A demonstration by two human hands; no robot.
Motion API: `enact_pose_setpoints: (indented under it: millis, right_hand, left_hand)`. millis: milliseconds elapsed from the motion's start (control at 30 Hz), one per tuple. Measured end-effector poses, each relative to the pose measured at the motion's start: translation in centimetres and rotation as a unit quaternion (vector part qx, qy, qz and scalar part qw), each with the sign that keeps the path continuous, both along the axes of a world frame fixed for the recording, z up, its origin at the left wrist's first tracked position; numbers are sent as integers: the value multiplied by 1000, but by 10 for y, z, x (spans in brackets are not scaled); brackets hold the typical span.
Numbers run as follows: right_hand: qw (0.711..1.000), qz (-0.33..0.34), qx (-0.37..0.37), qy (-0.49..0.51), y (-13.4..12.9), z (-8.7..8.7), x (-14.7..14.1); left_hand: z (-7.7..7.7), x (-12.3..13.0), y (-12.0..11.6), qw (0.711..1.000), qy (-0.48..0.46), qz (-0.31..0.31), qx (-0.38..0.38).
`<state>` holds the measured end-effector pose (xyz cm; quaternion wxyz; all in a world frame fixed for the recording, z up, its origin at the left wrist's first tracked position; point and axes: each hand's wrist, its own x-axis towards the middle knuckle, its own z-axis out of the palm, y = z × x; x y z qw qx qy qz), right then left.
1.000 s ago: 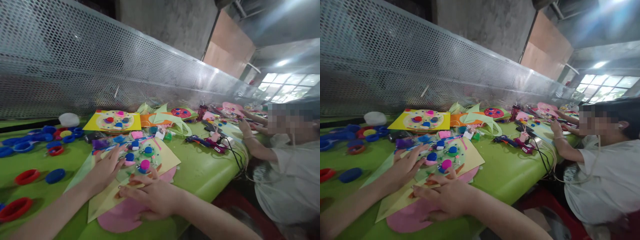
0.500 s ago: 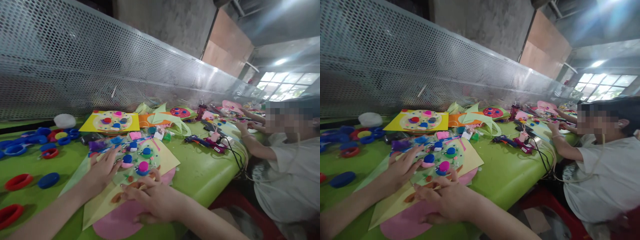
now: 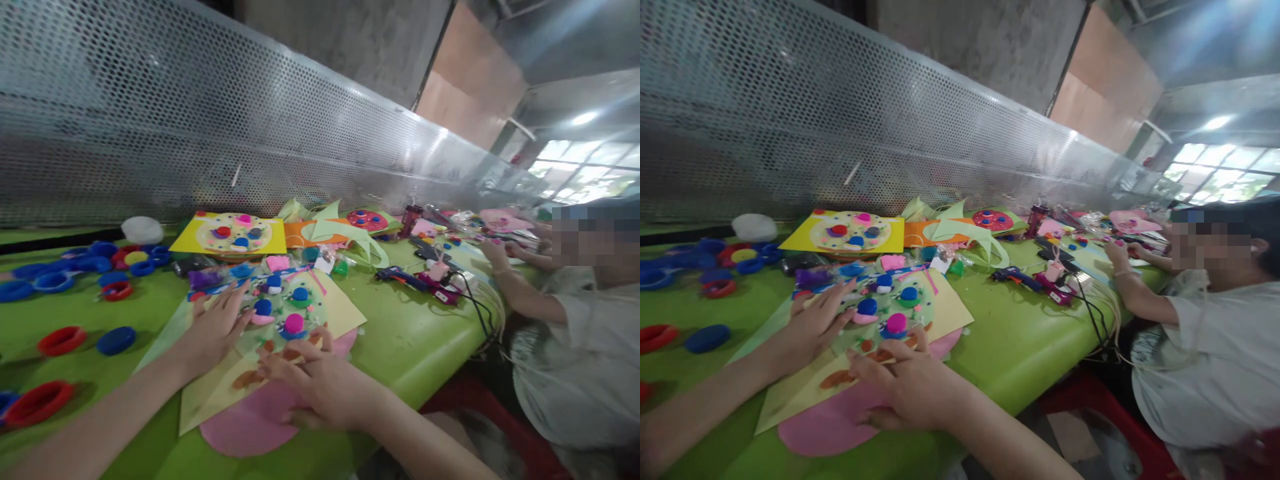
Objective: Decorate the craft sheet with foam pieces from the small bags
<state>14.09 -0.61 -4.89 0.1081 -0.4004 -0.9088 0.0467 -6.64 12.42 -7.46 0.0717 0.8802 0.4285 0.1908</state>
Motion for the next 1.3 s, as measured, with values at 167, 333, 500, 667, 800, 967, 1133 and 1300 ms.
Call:
enact_pose_setpoints:
  millis: [167,333,500,667,800,967,1133,1300]
  right_hand:
    - [999,-28,27,24,-3,-4,4]
    - [1000,-18,13,-12,-3,-1,2]
    - [1000,8,-18,-22,-1,-2,-2]
    - [999,-9,3,-40,-3,-2,-5]
    - [997,-2,61,-38,-6,-2,-5]
    - [994,4,110,-27,-8,-6,0]
    - [992,17,122,6,-6,-7,1]
    - [998,39,45,-18,0,-3,-6]
  left_hand:
    - [4,3,-4,999,11,22,-23]
    - [10,5,-9,999,12,19,-41]
    - [11,6,-10,999,5,11,-46]
    - [6,4,-6,999,3,6,-36]
    - [4,4,-3,1000,2,18,-26]
    - [3,5,-5,999,4,24,-24]
    - [5,10,-6,999,10,43,-27]
    - [6,8,-6,999,13,33,-32]
